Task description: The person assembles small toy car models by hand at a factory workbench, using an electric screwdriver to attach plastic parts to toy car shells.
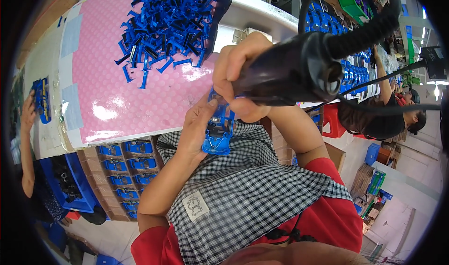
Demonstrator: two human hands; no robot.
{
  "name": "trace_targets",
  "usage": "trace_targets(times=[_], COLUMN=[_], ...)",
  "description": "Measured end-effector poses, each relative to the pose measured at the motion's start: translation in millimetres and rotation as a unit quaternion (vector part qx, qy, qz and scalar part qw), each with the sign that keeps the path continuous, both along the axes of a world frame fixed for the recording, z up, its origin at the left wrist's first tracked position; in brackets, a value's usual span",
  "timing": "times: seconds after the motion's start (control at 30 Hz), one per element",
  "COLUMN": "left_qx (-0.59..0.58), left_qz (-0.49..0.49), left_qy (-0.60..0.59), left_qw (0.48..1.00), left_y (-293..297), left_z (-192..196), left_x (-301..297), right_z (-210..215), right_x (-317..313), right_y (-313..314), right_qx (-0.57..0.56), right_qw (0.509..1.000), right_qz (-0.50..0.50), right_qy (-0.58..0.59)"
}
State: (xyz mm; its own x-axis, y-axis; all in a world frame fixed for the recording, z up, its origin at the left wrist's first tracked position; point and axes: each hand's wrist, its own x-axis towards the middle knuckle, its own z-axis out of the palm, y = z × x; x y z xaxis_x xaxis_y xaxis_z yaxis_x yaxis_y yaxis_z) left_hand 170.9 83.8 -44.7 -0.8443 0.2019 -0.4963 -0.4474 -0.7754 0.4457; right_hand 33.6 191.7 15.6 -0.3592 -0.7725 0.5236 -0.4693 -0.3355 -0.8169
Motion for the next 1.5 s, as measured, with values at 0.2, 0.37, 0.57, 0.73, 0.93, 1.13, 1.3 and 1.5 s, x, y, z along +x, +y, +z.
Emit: trace_targets(times=[0.2, 0.37, 0.57, 0.73, 0.93, 1.13, 1.3, 1.5], left_qx=[-0.069, -0.193, -0.129, -0.084, -0.062, -0.011, -0.025, -0.045], left_qz=[-0.028, 0.074, 0.154, 0.223, 0.095, 0.013, 0.001, 0.019], left_qy=[0.028, 0.076, 0.050, -0.024, 0.029, 0.035, 0.045, 0.014], left_qw=[0.997, 0.975, 0.978, 0.971, 0.993, 0.999, 0.999, 0.999], left_y=[-12, -72, -107, -91, -61, -10, 0, 2], left_z=[0, 26, 16, 11, 9, 4, -6, -2], left_x=[-3, 8, 29, 32, 28, 3, -2, -2], right_z=[2, 14, -27, -39, 4, 56, 42, 45], right_x=[30, 42, 56, 59, 49, 29, 6, 12], right_y=[19, 35, 14, -8, 33, 50, 37, 32], right_qx=[-0.194, -0.293, -0.206, -0.223, -0.198, -0.164, -0.149, -0.135], right_qw=[0.954, 0.934, 0.943, 0.924, 0.958, 0.949, 0.934, 0.928], right_qz=[-0.143, -0.147, -0.159, -0.197, -0.184, -0.267, -0.323, -0.334], right_qy=[-0.178, -0.142, -0.207, -0.241, -0.091, 0.035, 0.001, -0.091])
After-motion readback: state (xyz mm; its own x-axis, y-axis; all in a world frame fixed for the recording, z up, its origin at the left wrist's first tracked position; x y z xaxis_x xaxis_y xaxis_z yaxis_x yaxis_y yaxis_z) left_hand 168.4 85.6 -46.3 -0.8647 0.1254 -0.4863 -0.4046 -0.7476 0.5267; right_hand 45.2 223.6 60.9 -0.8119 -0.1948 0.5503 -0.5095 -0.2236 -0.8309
